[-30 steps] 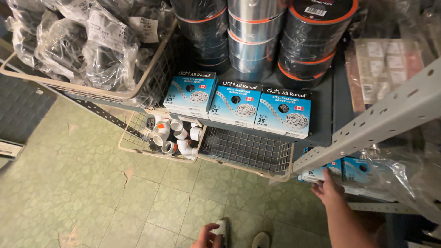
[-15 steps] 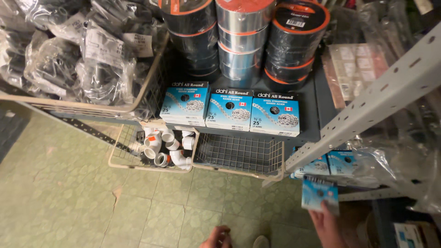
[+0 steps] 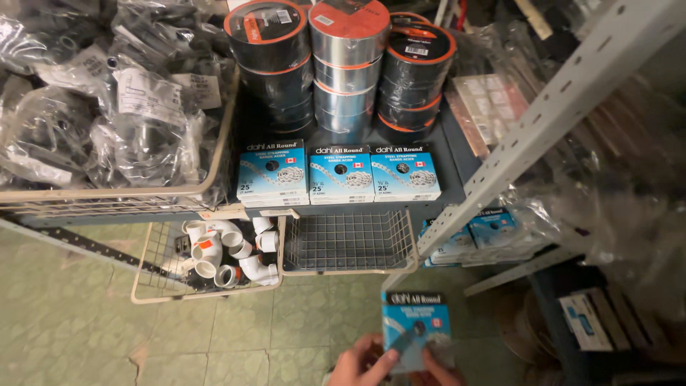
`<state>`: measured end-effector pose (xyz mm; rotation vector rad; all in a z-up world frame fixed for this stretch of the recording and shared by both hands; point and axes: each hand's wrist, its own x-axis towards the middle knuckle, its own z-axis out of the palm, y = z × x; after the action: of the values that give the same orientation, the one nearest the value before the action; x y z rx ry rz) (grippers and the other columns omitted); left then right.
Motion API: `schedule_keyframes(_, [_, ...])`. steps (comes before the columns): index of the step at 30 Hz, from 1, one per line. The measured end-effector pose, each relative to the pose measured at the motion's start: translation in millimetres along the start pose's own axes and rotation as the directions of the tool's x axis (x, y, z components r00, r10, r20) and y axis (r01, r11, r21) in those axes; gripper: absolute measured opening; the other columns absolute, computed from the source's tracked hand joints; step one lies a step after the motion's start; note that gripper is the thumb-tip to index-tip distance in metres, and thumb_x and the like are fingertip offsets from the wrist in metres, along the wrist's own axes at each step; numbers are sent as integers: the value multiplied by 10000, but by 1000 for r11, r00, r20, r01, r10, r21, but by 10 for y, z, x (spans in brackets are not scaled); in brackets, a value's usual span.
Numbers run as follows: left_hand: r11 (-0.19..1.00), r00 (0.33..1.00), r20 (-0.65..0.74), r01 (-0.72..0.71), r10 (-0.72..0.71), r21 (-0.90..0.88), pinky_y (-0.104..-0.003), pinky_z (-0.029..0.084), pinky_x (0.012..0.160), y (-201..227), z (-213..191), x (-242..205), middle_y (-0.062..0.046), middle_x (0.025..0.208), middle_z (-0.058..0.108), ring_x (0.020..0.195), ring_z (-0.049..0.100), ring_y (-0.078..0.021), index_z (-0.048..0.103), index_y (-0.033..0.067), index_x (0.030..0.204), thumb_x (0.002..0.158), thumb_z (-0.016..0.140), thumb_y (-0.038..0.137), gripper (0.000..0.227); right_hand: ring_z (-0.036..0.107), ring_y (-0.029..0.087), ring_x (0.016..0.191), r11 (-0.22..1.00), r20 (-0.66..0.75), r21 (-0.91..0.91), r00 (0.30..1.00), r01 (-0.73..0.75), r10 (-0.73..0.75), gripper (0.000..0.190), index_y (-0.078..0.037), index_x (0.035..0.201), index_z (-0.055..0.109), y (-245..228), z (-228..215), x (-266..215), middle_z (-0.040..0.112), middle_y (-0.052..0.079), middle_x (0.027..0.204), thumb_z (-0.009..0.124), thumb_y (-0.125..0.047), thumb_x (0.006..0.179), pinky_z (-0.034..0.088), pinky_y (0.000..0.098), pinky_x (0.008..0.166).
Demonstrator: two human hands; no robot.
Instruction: The person organizes various hardware items by picking up bags of pipe fittings and small blue boxes of steel strapping and placing them in specific bins or on a metal storage shelf.
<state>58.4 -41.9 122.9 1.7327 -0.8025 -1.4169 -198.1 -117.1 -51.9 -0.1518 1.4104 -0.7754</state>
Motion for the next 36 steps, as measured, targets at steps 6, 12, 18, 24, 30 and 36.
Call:
schedule_keyframes(6, [887, 984, -67, -180, 168, -426, -320, 655, 652, 379, -377, -260, -95, 834, 882, 730, 785, -155, 801, 54, 1163, 1060, 831, 250, 224, 728, 605, 1192, 949, 247, 182, 922, 257, -297, 526, 31, 1539, 641, -516, 1152, -1515, 753, 406, 1396, 646, 65, 1014, 599, 659, 942])
schedule_keyframes(12, [878, 972, -93, -235, 216, -418, -327, 602, 546, 678, -768, -335, -103, 738, 789, 616, 753, -178, 767, 54, 1105, 1097, 785, 273, 220, 743, 693, 916, 947, 244, -34, 921, 320, -303, 479, 236, 1445, 740, -919, 1404, -2180, 808, 562, 1182, 677, 14, 1026, 627, 729, 815])
schedule_keyframes(18, [893, 961, -98, -278, 260, -353, -298, 605, 606, 998, -1061, -320, -92, 841, 850, 660, 756, -152, 790, 67, 1307, 1122, 672, 352, 360, 749, 607, 977, 882, 348, 7, 826, 470, -443, 352, 208, 1390, 712, -1379, 1936, -2144, 794, 456, 1259, 626, 11, 1111, 642, 718, 884])
schedule_keyframes(24, [916, 967, -107, -253, 230, -312, -289, 607, 652, 717, -1020, -270, -44, 932, 909, 705, 772, -143, 817, 82, 1150, 1131, 655, 365, 327, 804, 483, 1164, 766, 469, -100, 709, 635, -527, 405, 114, 1467, 712, -2156, 2959, -2420, 812, 318, 1391, 613, -101, 1138, 671, 606, 1093])
schedule_keyframes(30, [955, 987, -90, -156, 137, -254, -275, 615, 640, 202, -872, -78, -8, 886, 933, 660, 752, -131, 822, 131, 1102, 1117, 681, 390, 295, 845, 500, 1110, 770, 598, -115, 663, 627, -451, 253, 63, 1266, 691, -2513, 3684, -1863, 784, 288, 1174, 719, -142, 1120, 710, 598, 1095])
schedule_keyframes(36, [976, 991, -64, -130, 121, -174, -247, 623, 704, 94, -876, -55, 53, 910, 938, 701, 780, -88, 811, 184, 1064, 1100, 699, 395, 242, 695, 246, 627, 482, 563, -533, 717, 695, -411, 466, -14, 1475, 697, -2618, 3834, -1953, 831, 164, 925, 763, -304, 1116, 587, 371, 629])
